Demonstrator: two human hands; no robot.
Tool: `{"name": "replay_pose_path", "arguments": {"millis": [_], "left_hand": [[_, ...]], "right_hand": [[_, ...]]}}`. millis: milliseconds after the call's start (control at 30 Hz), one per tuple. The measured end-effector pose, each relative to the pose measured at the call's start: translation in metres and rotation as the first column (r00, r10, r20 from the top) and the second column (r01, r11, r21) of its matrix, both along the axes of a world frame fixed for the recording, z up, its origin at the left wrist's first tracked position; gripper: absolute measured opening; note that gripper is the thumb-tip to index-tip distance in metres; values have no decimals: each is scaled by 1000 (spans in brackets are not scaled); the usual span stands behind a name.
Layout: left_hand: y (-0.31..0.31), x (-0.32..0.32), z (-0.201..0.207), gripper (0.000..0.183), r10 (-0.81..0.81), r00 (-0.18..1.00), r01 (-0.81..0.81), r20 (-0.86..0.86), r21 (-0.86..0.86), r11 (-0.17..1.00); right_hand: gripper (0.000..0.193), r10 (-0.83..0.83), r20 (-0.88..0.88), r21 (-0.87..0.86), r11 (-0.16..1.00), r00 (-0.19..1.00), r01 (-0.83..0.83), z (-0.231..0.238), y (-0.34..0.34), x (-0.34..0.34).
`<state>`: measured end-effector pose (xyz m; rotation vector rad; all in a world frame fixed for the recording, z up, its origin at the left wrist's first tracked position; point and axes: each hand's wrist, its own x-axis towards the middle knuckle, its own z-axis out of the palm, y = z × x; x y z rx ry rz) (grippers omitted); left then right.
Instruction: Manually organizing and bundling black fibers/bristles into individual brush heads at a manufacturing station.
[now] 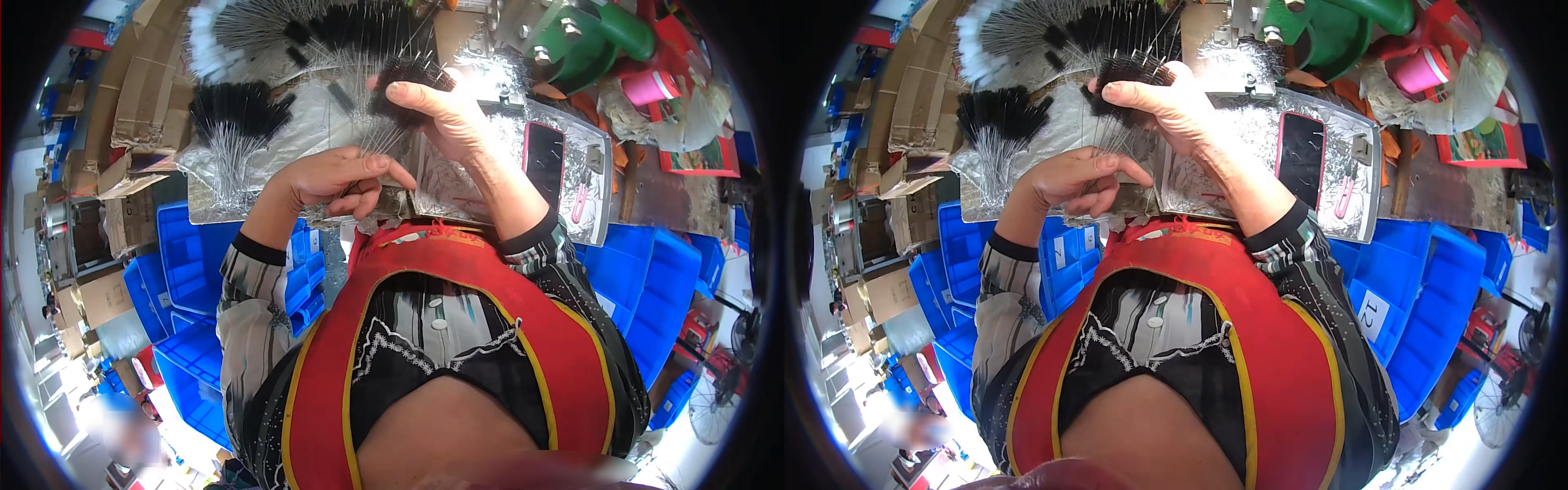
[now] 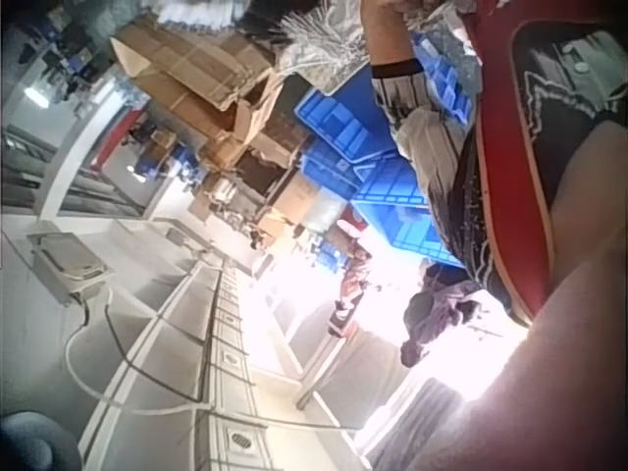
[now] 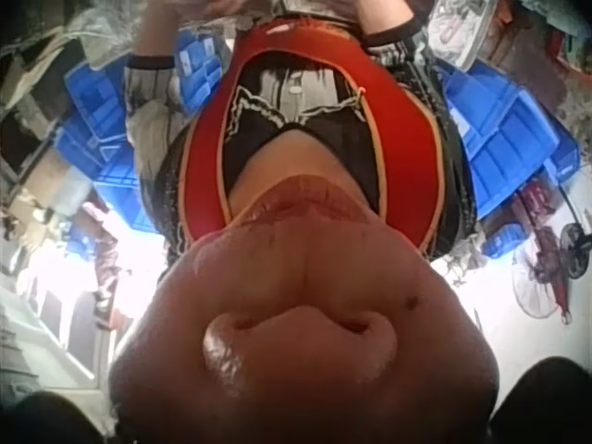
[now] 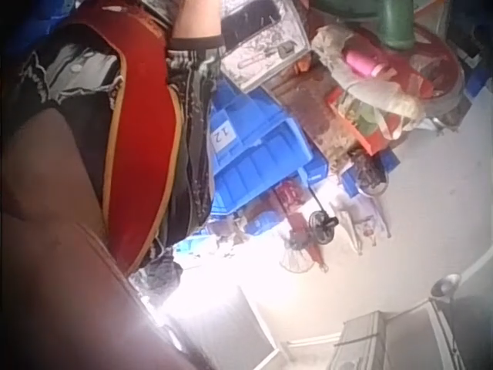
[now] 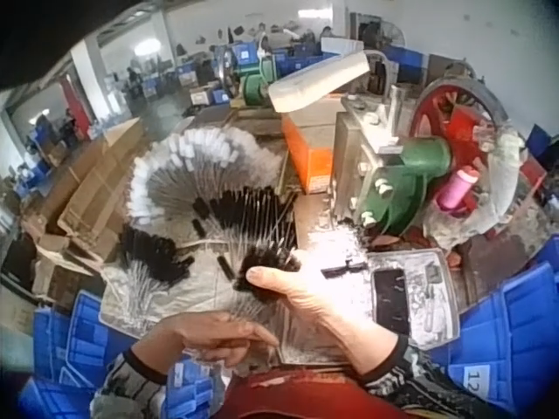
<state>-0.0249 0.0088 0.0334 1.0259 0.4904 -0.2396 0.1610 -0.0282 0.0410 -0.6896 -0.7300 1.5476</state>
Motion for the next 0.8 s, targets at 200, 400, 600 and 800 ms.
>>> {"name": "replay_pose_path", "arguments": {"millis": [200,400,600,800], "left_hand": [[1,2,0,57,201,970,-200,139,-18,980],[14,0,-39,49,697,624,-717,354,-95,690],[-37,76,-18,46,803,317,-826,506,-270,496],[-21,103,-32,25,890,232,-862,393,-340,375]], "right_hand": [[17,-188,-298,-147,978,936,149,-20,4,8],[14,-300,-476,-228,950,827,213,-13,4,16],[11,-462,-327,-316,876,825,365,-16,-1,0],[15,-422,-216,-242,897,880,370,-27,-23,31]]}}
